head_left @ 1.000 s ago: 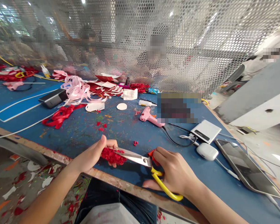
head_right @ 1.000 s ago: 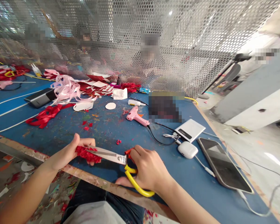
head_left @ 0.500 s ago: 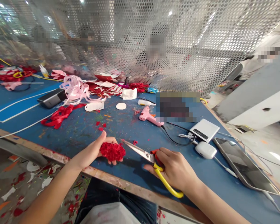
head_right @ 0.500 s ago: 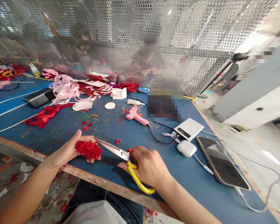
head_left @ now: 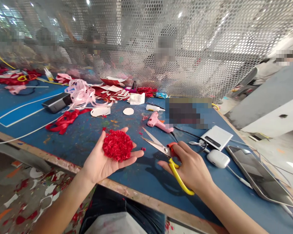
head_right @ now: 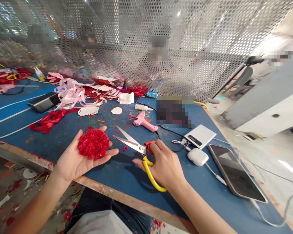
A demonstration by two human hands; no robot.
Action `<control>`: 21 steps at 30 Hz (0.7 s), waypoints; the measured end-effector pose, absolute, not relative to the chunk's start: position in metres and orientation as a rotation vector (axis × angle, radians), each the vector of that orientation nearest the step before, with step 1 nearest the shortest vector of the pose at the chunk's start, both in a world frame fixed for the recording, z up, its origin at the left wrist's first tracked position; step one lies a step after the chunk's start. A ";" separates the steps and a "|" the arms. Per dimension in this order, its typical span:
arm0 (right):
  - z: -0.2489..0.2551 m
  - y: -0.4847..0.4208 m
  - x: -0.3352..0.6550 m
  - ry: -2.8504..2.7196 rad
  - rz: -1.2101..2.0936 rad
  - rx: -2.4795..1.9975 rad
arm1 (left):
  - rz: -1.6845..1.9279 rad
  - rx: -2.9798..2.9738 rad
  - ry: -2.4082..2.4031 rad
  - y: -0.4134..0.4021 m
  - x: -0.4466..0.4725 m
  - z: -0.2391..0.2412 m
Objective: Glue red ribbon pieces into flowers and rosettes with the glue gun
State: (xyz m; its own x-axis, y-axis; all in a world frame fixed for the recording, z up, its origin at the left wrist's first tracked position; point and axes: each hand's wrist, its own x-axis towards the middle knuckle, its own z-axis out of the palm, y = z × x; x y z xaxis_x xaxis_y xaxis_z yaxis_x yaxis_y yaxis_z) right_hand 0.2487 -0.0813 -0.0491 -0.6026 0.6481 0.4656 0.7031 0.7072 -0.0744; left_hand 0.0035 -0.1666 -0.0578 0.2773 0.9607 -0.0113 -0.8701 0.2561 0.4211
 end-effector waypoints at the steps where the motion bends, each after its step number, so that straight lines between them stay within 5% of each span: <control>1: -0.049 -0.081 0.250 -2.444 -0.182 -1.010 | 1.284 0.347 0.275 -0.166 0.005 -0.057; 21: -0.045 -0.089 0.246 -2.466 -0.477 -0.636 | 1.084 0.103 0.452 -0.161 0.027 -0.060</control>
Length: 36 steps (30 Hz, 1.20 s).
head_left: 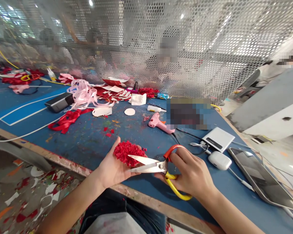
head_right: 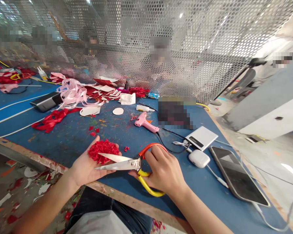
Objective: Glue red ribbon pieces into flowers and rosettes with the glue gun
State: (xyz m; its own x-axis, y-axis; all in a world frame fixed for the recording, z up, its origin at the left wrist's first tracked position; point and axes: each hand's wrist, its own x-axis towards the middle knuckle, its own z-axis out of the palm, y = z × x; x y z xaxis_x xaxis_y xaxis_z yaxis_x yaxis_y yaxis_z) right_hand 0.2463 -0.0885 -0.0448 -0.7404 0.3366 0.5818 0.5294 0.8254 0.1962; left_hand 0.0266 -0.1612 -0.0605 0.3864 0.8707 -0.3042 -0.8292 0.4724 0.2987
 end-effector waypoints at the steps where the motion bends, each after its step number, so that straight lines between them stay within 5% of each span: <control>1: -0.045 -0.089 0.247 -2.460 -0.498 -0.628 | 1.082 0.088 0.470 -0.161 0.028 -0.060; 11: -0.042 -0.086 0.254 -2.339 -0.907 -0.601 | 1.083 -0.006 0.560 -0.158 0.035 -0.055; 27: -0.043 -0.084 0.255 -2.372 -0.753 -0.589 | 1.110 0.009 0.545 -0.161 0.034 -0.055; 36: -0.039 -0.088 0.255 -2.277 -0.982 -0.521 | 1.163 -0.021 0.581 -0.158 0.033 -0.052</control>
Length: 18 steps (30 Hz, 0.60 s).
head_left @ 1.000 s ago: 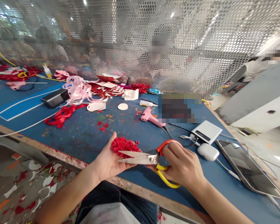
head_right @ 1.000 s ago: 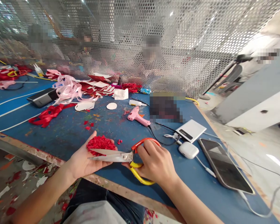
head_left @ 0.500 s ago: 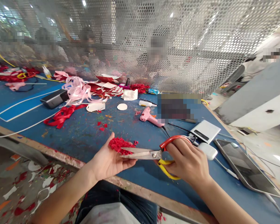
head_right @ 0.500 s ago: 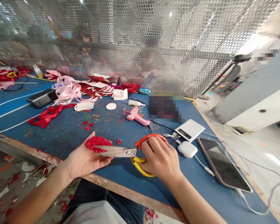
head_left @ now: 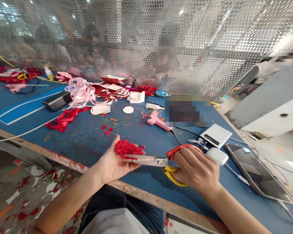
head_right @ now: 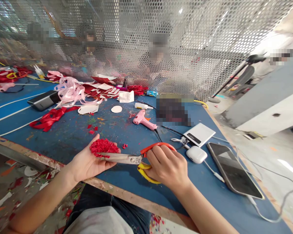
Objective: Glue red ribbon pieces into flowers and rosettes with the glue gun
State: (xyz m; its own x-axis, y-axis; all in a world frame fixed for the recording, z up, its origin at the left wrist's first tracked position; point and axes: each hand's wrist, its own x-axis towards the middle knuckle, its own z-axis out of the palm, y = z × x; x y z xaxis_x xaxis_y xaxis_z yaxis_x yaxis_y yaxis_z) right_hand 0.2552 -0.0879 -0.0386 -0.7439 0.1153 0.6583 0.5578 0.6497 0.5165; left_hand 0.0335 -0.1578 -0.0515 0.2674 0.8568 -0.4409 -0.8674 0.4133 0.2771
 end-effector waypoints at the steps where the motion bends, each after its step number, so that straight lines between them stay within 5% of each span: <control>1: -0.038 -0.088 0.256 -2.277 -0.986 -0.504 | 1.163 -0.016 0.584 -0.157 0.033 -0.052; 8: -0.043 -0.084 0.257 -2.288 -0.937 -0.553 | 1.241 0.025 0.647 -0.152 0.031 -0.055; 18: -0.045 -0.077 0.249 -2.398 -0.259 -1.067 | 1.707 0.235 0.558 -0.158 0.017 -0.049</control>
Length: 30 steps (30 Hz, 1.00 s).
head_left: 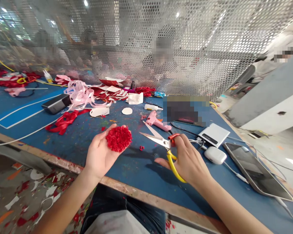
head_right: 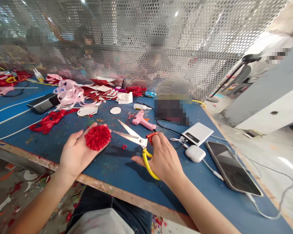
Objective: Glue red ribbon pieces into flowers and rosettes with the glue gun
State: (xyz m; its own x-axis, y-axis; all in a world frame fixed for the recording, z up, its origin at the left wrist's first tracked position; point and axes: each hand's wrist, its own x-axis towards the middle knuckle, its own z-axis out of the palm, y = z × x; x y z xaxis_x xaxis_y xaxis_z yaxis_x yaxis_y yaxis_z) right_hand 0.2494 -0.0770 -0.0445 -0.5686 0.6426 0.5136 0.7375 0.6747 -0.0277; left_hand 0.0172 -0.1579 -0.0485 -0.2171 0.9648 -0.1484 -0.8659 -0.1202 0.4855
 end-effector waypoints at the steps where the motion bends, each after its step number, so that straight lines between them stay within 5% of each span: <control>1: -0.045 -0.078 0.249 -2.406 -0.229 -1.077 | 1.718 0.217 0.552 -0.158 0.018 -0.047; 14: -0.051 -0.096 0.239 -2.400 -0.256 -0.974 | 1.786 -0.031 0.531 -0.157 0.064 -0.051; 30: -0.045 -0.103 0.236 -2.597 0.256 -0.939 | 1.948 0.017 0.541 -0.166 0.064 -0.059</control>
